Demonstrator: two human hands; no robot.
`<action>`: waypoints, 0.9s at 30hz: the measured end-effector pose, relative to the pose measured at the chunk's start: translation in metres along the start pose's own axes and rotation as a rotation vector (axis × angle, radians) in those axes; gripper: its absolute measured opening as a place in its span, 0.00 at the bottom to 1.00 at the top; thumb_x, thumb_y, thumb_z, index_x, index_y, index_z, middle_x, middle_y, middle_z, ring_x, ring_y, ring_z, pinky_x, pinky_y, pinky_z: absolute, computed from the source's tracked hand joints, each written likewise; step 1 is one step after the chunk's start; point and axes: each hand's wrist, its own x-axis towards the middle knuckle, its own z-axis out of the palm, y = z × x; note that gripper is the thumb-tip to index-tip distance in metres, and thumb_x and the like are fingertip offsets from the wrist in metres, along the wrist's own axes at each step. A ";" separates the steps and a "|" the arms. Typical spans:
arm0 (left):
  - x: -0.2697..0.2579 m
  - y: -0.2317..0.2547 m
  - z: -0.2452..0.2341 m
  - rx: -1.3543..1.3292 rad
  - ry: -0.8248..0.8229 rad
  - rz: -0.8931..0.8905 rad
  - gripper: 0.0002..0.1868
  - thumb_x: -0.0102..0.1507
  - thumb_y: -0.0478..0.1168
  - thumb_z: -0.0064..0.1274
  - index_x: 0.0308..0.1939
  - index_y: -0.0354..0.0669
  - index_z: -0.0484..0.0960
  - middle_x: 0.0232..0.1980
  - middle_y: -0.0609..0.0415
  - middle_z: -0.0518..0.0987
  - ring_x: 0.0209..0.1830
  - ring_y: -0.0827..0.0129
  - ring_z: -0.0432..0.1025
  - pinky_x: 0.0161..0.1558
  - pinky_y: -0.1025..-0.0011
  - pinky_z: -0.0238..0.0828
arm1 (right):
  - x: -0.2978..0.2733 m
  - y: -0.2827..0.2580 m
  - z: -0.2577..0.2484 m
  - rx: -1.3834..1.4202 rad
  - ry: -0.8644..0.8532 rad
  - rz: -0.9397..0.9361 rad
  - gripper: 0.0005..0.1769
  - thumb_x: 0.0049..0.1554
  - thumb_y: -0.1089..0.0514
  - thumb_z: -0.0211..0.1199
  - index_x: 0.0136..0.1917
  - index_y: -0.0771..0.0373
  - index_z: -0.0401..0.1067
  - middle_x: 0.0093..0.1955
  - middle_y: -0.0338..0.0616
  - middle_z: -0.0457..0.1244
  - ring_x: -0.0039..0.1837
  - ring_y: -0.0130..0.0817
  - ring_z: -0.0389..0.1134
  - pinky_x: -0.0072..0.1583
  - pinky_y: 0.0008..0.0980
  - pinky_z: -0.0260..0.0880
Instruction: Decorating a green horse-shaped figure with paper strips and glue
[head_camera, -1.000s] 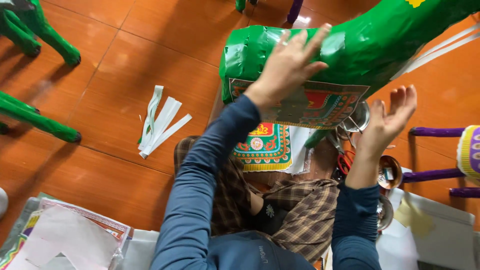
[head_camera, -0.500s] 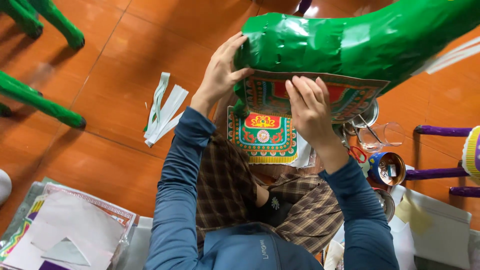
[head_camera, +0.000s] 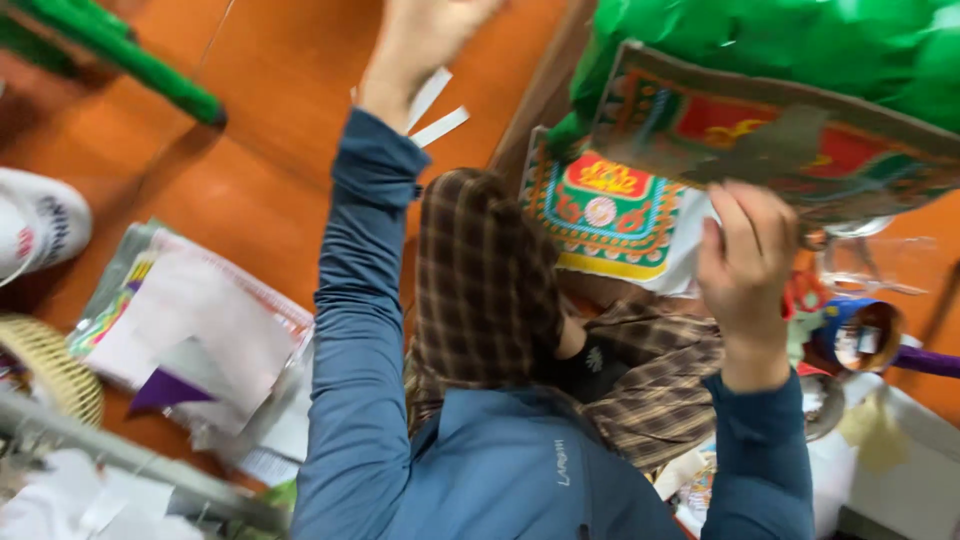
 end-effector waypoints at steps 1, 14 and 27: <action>-0.011 -0.012 -0.022 0.069 0.037 -0.124 0.15 0.72 0.39 0.67 0.36 0.32 0.83 0.27 0.57 0.78 0.24 0.72 0.67 0.24 0.70 0.66 | -0.024 0.007 0.003 -0.062 -0.012 0.050 0.19 0.60 0.83 0.74 0.63 0.77 0.82 0.65 0.58 0.69 0.64 0.56 0.68 0.68 0.49 0.71; -0.136 -0.160 -0.026 0.513 0.295 -0.675 0.19 0.68 0.47 0.62 0.24 0.43 0.85 0.20 0.61 0.82 0.18 0.72 0.72 0.28 0.72 0.74 | -0.342 0.127 0.038 -0.180 0.025 0.911 0.06 0.75 0.67 0.71 0.56 0.75 0.80 0.46 0.53 0.70 0.43 0.43 0.66 0.49 0.40 0.71; -0.089 -0.254 0.031 0.802 0.095 -0.477 0.11 0.63 0.44 0.67 0.47 0.45 0.89 0.45 0.45 0.82 0.41 0.47 0.77 0.44 0.55 0.76 | -0.324 0.126 0.056 -0.182 0.056 1.168 0.08 0.75 0.62 0.68 0.57 0.72 0.78 0.47 0.54 0.71 0.44 0.47 0.69 0.50 0.42 0.70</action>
